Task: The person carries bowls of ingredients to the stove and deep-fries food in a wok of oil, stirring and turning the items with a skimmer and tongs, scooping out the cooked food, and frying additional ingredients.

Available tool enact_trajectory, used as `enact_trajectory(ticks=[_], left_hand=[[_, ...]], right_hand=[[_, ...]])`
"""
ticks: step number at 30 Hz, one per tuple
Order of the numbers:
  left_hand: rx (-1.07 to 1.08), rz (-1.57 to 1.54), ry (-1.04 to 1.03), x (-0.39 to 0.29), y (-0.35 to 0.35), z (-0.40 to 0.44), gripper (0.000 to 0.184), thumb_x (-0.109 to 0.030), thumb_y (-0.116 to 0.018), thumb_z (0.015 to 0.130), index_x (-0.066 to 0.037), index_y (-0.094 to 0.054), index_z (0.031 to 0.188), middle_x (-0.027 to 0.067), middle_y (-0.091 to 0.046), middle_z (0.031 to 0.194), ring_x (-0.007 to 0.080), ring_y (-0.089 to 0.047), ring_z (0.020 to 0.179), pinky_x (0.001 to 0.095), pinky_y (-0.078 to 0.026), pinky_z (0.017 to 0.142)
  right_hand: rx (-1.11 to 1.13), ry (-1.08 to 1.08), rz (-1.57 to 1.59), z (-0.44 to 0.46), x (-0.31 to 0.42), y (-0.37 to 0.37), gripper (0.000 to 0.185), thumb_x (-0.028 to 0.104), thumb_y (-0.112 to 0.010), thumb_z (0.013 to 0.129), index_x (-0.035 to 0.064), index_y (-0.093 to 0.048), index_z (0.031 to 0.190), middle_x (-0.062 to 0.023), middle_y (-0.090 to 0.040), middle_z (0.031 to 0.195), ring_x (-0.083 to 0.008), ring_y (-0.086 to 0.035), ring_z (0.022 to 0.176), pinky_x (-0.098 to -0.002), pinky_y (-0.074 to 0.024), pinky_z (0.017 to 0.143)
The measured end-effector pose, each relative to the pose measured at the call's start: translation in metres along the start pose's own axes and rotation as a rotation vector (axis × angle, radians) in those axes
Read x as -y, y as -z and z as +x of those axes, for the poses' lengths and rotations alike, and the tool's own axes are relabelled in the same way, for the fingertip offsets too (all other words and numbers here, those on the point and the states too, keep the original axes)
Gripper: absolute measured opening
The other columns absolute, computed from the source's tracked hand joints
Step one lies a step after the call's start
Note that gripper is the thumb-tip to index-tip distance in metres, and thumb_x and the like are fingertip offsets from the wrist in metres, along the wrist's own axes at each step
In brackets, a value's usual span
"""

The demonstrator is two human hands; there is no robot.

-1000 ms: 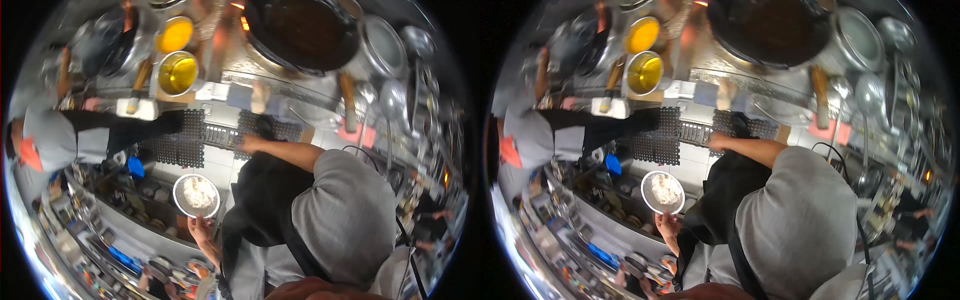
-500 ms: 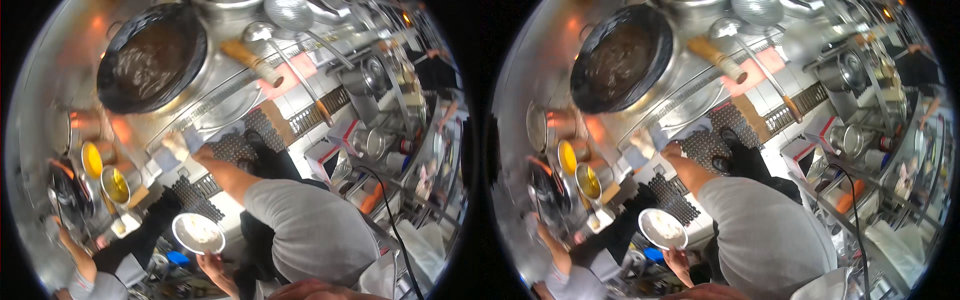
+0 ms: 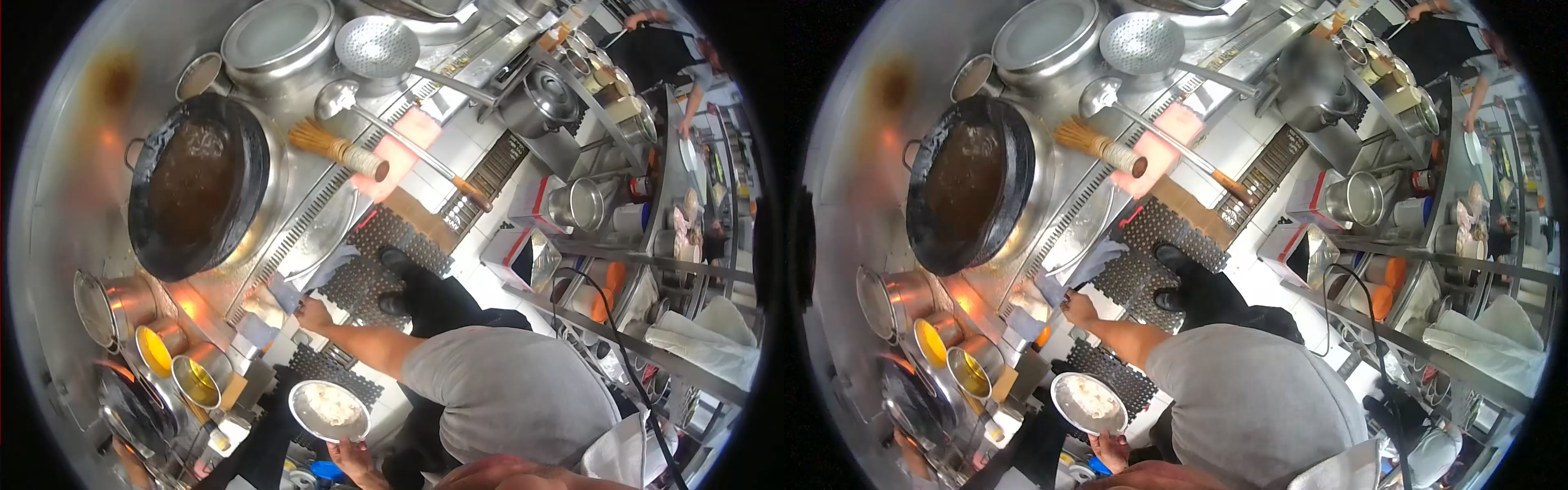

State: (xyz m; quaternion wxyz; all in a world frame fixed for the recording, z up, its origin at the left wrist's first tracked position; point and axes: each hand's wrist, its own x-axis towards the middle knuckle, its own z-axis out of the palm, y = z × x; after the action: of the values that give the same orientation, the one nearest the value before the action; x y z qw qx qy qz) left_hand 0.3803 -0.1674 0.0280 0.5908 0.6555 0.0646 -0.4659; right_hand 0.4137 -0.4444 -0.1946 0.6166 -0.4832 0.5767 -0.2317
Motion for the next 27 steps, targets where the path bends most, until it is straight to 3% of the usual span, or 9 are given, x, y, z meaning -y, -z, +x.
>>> enact_trajectory(ticks=[1, 3, 7, 10, 16, 20, 22, 23, 27], left_hand=[[-0.005, 0.007, -0.014, -0.003, 0.001, 0.002, 0.03, -0.009, -0.058, 0.084, -0.013, -0.051, 0.114, 0.0066, -0.062, 0.102, 0.0155, -0.059, 0.069, 0.0248, -0.043, 0.046], [0.008, 0.003, -0.029, 0.002, 0.017, 0.009, 0.032, -0.009, -0.059, 0.084, -0.013, -0.05, 0.115, 0.0071, -0.062, 0.102, 0.0162, -0.059, 0.069, 0.0249, -0.043, 0.045], [-0.032, -0.006, -0.011, 0.002, 0.051, 0.018, 0.037, -0.01, -0.06, 0.083, -0.014, -0.048, 0.117, 0.008, -0.062, 0.102, 0.0169, -0.06, 0.067, 0.0241, -0.042, 0.045], [-0.059, -0.003, -0.027, 0.004, 0.07, 0.023, 0.035, -0.009, -0.06, 0.083, -0.014, -0.049, 0.116, 0.0091, -0.062, 0.101, 0.0154, -0.058, 0.062, 0.0234, -0.042, 0.045], [-0.119, -0.015, -0.097, -0.008, 0.064, 0.022, 0.032, -0.007, -0.057, 0.083, -0.011, -0.05, 0.114, 0.0093, -0.062, 0.102, 0.0149, -0.057, 0.062, 0.0234, -0.044, 0.049], [-0.179, -0.001, -0.164, -0.019, 0.026, 0.004, 0.039, -0.006, -0.053, 0.08, -0.009, -0.049, 0.119, 0.0085, -0.054, 0.113, 0.0211, -0.051, 0.095, 0.0376, -0.042, 0.068], [-0.206, 0.006, -0.159, 0.005, 0.067, 0.015, 0.036, -0.006, -0.053, 0.082, -0.007, -0.049, 0.118, 0.0067, -0.058, 0.106, 0.0179, -0.055, 0.082, 0.0335, -0.043, 0.063], [-0.148, -0.014, -0.199, -0.016, 0.026, 0.007, 0.033, -0.005, -0.052, 0.083, -0.004, -0.05, 0.116, 0.0068, -0.059, 0.102, 0.015, -0.055, 0.075, 0.029, -0.043, 0.059], [-0.216, -0.01, -0.261, -0.006, 0.025, 0.017, 0.024, -0.006, -0.052, 0.084, 0.0, -0.051, 0.108, 0.0083, -0.061, 0.085, 0.0139, -0.058, 0.064, 0.0217, -0.045, 0.048]], right_hand=[[0.051, -0.339, 0.363, -0.008, 0.029, 0.01, 0.031, 0.008, -0.056, 0.077, 0.0031, -0.054, 0.107, -0.0173, -0.064, 0.074, -0.0228, -0.065, 0.059, -0.0318, -0.0538, 0.051], [0.073, -0.554, 0.754, 0.005, -0.007, -0.041, 0.025, 0.005, -0.057, 0.077, 0.0041, -0.055, 0.102, -0.0108, -0.061, 0.071, -0.0148, -0.062, 0.056, -0.0276, -0.0482, 0.047], [0.036, -0.499, 0.753, -0.005, 0.006, -0.037, 0.028, 0.004, -0.061, 0.074, 0.0056, -0.055, 0.101, -0.0087, -0.059, 0.073, -0.0129, -0.06, 0.054, -0.0255, -0.048, 0.046], [-0.027, -0.478, 0.437, -0.007, 0.021, -0.027, 0.02, 0.015, -0.06, 0.07, 0.0024, -0.058, 0.086, -0.0133, -0.066, 0.071, -0.0236, -0.066, 0.064, -0.0343, -0.0529, 0.065], [-0.195, -0.415, 0.182, -0.013, 0.021, -0.028, 0.032, 0.023, -0.064, 0.071, 0.0003, -0.059, 0.092, -0.0232, -0.064, 0.087, -0.0379, -0.062, 0.089, -0.0448, -0.0498, 0.077], [-0.081, -0.19, -0.054, -0.015, 0.01, -0.025, 0.034, 0.032, -0.062, 0.073, 0.0012, -0.063, 0.088, -0.0226, -0.064, 0.077, -0.0329, -0.065, 0.071, -0.0411, -0.0513, 0.066], [0.072, -0.157, -0.274, -0.026, 0.025, -0.008, 0.041, 0.042, -0.062, 0.073, 0.0024, -0.065, 0.086, -0.0214, -0.064, 0.08, -0.0369, -0.063, 0.081, -0.0432, -0.0496, 0.072], [0.04, -0.022, -0.276, -0.034, 0.026, 0.002, 0.042, 0.044, -0.058, 0.077, 0.0027, -0.065, 0.081, -0.0199, -0.064, 0.078, -0.0367, -0.063, 0.076, -0.0419, -0.0503, 0.071], [0.545, 0.013, -0.321, -0.089, 0.111, 0.11, 0.038, 0.033, -0.051, 0.088, -0.0015, -0.064, 0.08, -0.0193, -0.065, 0.079, -0.0257, -0.066, 0.065, -0.0371, -0.0528, 0.063]])
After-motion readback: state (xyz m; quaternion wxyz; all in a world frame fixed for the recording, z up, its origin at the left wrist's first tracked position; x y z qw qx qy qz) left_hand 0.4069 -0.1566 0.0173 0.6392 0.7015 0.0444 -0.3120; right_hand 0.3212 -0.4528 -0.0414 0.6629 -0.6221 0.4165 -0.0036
